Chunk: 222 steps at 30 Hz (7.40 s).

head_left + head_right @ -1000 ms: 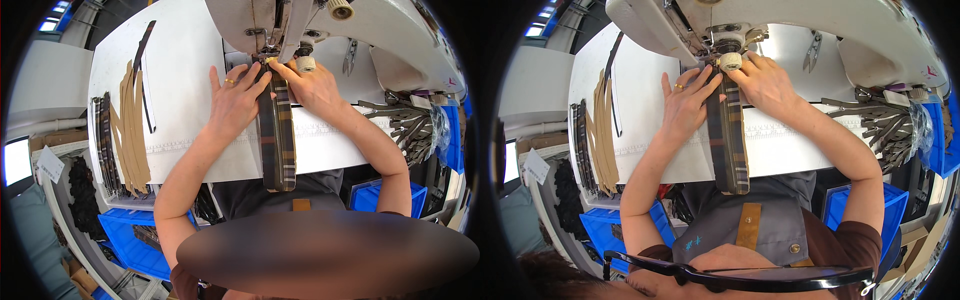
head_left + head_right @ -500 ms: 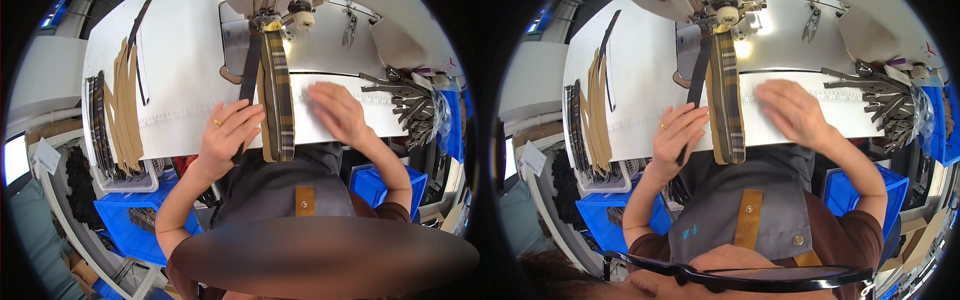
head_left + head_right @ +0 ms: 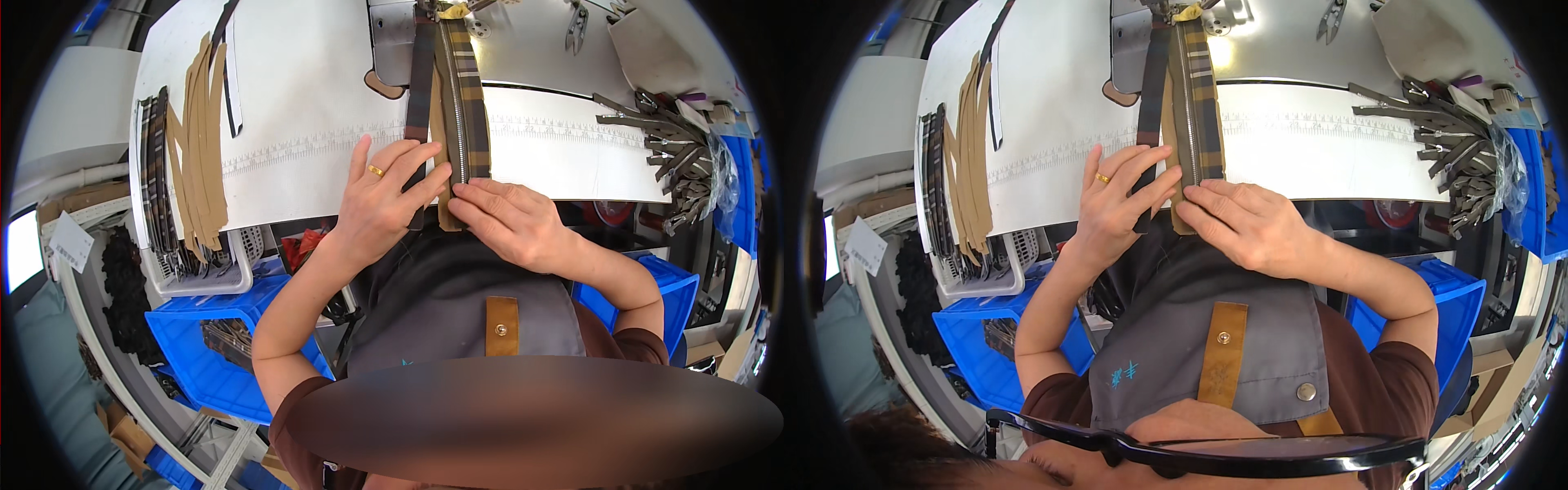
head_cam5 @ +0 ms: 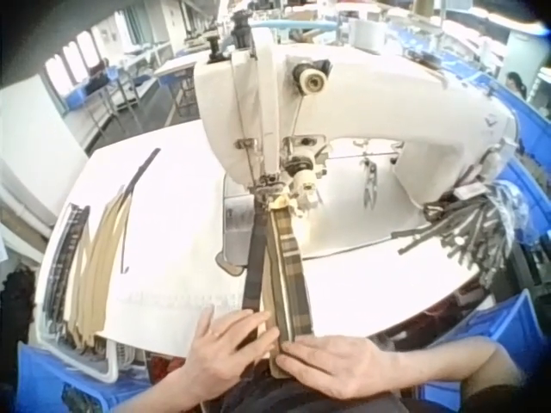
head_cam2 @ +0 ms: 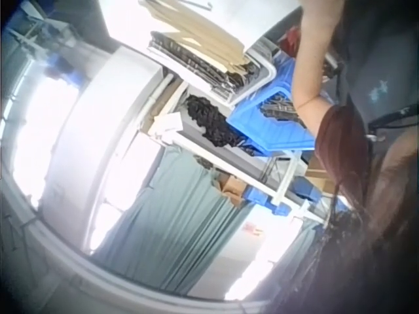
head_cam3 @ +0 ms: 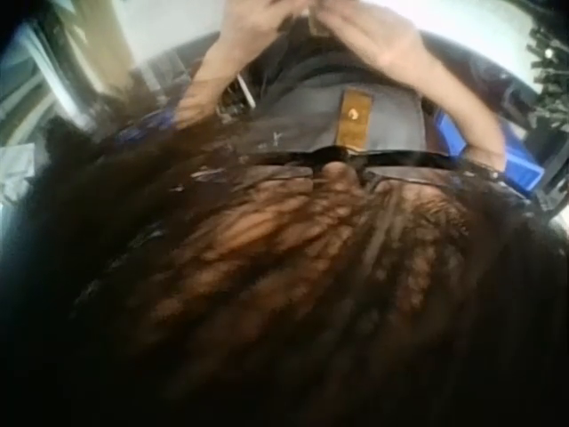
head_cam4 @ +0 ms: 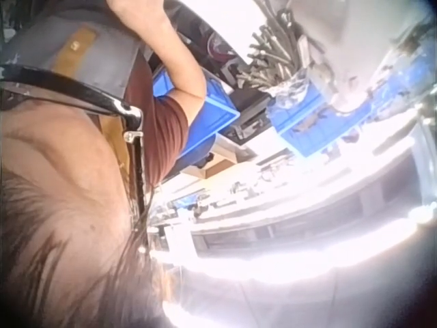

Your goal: The recorder uses a sewing machine to attach a fabric strip to a zipper.

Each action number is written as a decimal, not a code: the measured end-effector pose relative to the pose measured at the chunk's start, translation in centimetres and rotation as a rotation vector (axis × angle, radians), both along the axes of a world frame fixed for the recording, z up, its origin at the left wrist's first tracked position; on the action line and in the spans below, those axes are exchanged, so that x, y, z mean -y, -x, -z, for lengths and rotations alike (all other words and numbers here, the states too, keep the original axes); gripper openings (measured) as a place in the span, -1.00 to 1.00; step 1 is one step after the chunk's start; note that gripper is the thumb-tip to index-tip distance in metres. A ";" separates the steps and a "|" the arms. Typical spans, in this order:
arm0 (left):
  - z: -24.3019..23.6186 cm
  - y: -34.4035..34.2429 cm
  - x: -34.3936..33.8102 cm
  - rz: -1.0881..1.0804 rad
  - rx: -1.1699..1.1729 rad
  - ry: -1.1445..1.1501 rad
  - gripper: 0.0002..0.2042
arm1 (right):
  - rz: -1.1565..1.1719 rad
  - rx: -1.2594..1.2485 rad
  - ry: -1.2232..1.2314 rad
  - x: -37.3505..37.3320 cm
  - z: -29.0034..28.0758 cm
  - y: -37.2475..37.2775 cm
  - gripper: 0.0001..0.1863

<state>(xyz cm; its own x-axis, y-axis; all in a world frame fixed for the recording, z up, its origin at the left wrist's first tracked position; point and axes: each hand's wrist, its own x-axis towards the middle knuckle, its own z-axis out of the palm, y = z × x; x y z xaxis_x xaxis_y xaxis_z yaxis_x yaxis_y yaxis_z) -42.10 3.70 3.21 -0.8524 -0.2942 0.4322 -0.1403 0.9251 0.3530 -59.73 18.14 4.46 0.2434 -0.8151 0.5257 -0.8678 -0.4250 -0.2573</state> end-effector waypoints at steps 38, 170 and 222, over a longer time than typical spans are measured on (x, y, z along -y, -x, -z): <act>-1.8 0.6 -0.5 0.143 0.064 -0.046 -0.63 | -0.010 -0.016 0.069 -0.8 0.8 -0.4 -0.69; 0.4 10.6 11.8 -0.092 -0.115 0.205 -0.84 | 0.130 -0.122 0.118 12.9 0.5 10.1 -0.71; 0.1 17.3 29.1 -0.061 -0.952 -1.364 -0.71 | 0.183 0.004 -0.014 10.6 -0.3 9.7 -0.67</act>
